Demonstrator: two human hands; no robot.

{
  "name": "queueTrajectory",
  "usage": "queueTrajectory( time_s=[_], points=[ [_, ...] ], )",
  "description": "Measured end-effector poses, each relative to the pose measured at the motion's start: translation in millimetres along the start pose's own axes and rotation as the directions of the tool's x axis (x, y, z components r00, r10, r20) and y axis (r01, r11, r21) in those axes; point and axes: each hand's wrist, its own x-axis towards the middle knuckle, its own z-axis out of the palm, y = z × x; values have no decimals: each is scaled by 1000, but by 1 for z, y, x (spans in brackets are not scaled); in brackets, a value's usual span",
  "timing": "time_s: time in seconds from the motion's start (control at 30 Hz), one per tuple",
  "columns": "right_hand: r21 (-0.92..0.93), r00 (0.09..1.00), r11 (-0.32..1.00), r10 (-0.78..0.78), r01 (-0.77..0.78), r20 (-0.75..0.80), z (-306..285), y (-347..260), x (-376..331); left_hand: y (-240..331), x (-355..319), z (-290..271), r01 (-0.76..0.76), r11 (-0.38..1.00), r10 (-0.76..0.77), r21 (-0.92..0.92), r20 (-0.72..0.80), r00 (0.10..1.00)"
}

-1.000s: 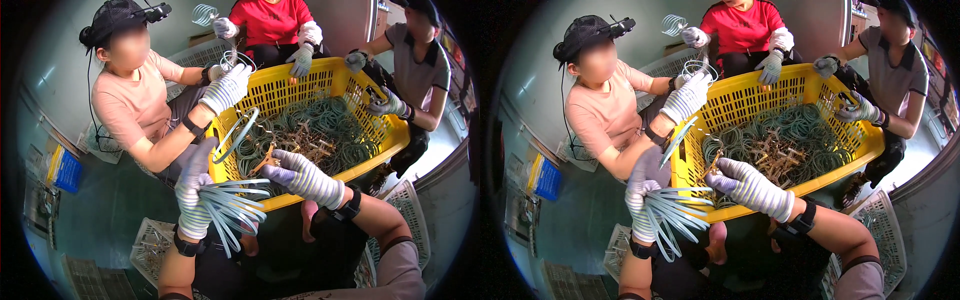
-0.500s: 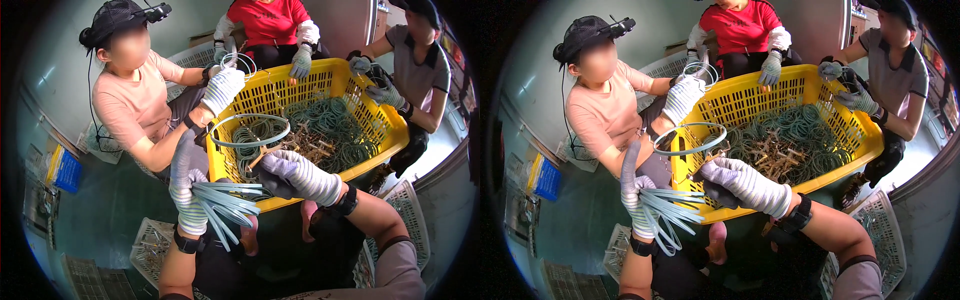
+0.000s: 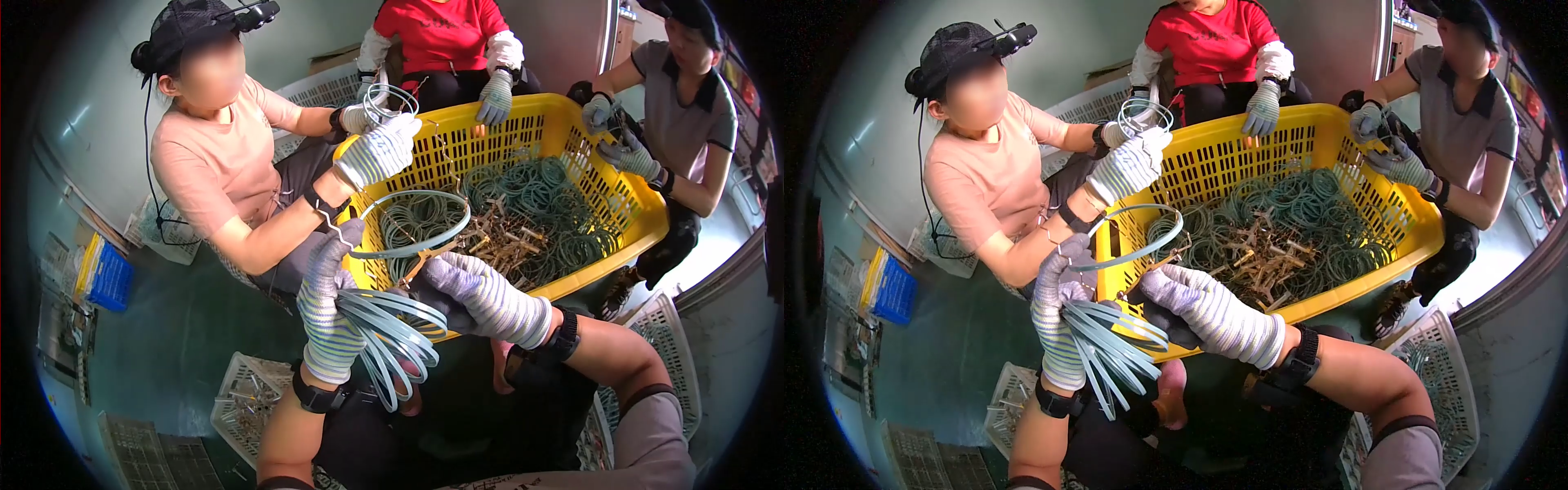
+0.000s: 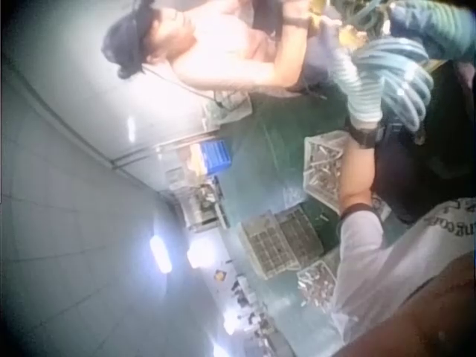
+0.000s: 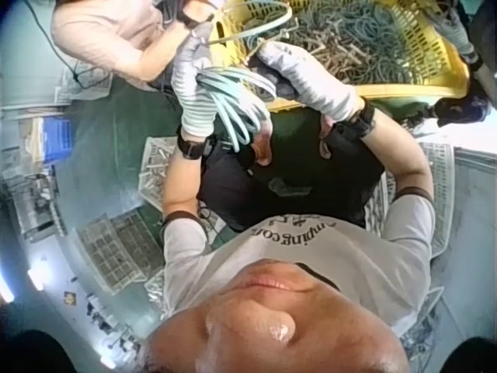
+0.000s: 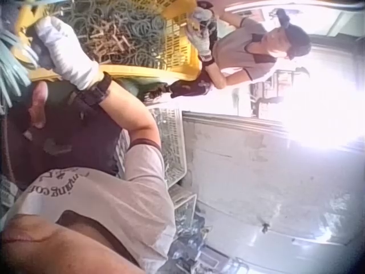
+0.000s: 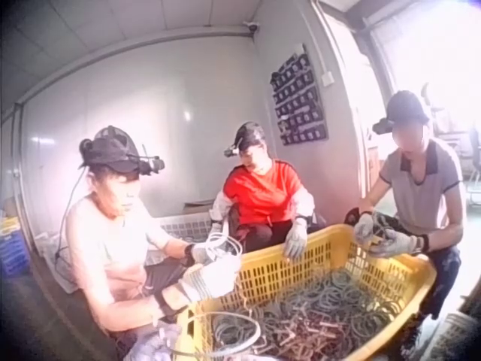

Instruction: Assembling small wire rings and metal components into a larger sub-assembly.

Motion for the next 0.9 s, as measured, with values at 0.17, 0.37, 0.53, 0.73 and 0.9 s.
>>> queueTrajectory(
  time_s=[0.17,0.37,0.53,0.73,0.9],
  points=[
    [-23,1000,1000,10,-10,-22,10,-11,-4,7,-1,-9,-163,981,165,103,-11,986],
    [-4,970,987,-161,163,-180,-4,-10,7,-1,-2,-9,128,962,-174,-240,-183,968],
    [-23,998,998,-63,62,-30,-2,-13,-1,-21,-6,-11,223,963,-248,-155,-169,954],
    [28,992,996,86,-89,93,-3,-9,-7,-4,1,-10,76,991,-91,110,130,987],
    [74,971,989,109,-127,214,-2,-7,-9,-5,-5,-4,150,969,-155,-196,-10,988]
  ],
)
